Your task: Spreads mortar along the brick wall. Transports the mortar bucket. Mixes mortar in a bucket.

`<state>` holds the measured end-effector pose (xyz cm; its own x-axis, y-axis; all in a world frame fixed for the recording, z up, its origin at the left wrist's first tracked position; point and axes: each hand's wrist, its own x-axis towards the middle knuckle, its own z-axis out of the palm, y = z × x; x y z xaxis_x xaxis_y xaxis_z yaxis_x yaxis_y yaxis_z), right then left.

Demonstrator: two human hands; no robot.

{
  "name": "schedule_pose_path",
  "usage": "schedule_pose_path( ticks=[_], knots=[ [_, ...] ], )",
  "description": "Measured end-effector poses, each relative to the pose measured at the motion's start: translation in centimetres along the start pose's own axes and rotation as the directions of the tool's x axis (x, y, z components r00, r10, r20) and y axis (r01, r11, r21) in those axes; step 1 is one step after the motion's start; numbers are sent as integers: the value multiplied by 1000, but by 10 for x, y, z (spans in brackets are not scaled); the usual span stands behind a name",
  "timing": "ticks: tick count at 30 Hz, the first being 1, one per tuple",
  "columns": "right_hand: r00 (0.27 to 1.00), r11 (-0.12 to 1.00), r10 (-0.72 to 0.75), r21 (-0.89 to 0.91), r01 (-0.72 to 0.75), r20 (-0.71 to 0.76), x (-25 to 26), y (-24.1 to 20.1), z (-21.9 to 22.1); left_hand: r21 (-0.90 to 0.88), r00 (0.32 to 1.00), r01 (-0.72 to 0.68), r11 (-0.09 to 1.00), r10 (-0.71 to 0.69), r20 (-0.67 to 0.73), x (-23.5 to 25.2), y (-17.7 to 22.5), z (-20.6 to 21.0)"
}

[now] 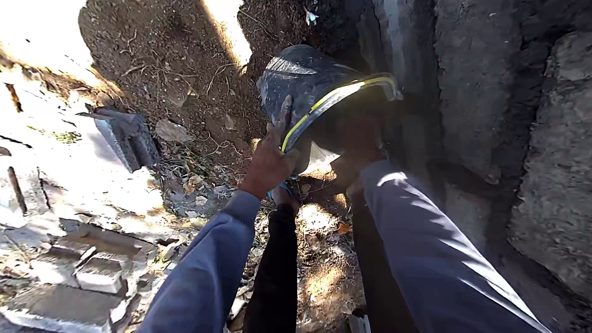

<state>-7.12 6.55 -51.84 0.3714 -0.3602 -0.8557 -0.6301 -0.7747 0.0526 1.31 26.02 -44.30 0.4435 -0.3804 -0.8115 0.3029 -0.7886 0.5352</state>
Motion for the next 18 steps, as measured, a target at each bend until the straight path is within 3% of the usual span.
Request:
schedule_pose_path(
  ticks=[3,5,7,11,14,15,16,17,18],
  knots=[
    [988,957,-115,256,137,-100,10,-13,50,-29,996,-84,996,84,-4,2,-3,6],
    [987,942,-158,301,147,11,16,-25,65,-62,995,-95,994,96,7,4,-14,8],
    [978,922,-208,339,186,31,21,-30,82,-114,997,-82,990,82,-10,5,-22,14],
    [953,911,-248,375,169,173,-2,-45,62,-240,998,-60,969,55,-30,6,-28,23],
    [962,866,-260,462,192,87,-39,-51,64,-293,999,-49,955,44,-24,3,-31,22],
    [948,834,-289,451,317,-132,-53,-53,68,-305,999,-36,952,33,-13,1,-30,23],
    [938,833,-288,433,344,-191,-71,-57,49,-323,1000,-30,946,27,-13,0,-30,24],
    [961,885,-251,429,180,114,-91,-65,-4,-345,1000,-27,938,25,-11,-1,-29,24],
    [928,910,-221,405,86,301,-97,-71,-31,-356,1000,-22,934,21,-7,-2,-29,23]
  ],
)
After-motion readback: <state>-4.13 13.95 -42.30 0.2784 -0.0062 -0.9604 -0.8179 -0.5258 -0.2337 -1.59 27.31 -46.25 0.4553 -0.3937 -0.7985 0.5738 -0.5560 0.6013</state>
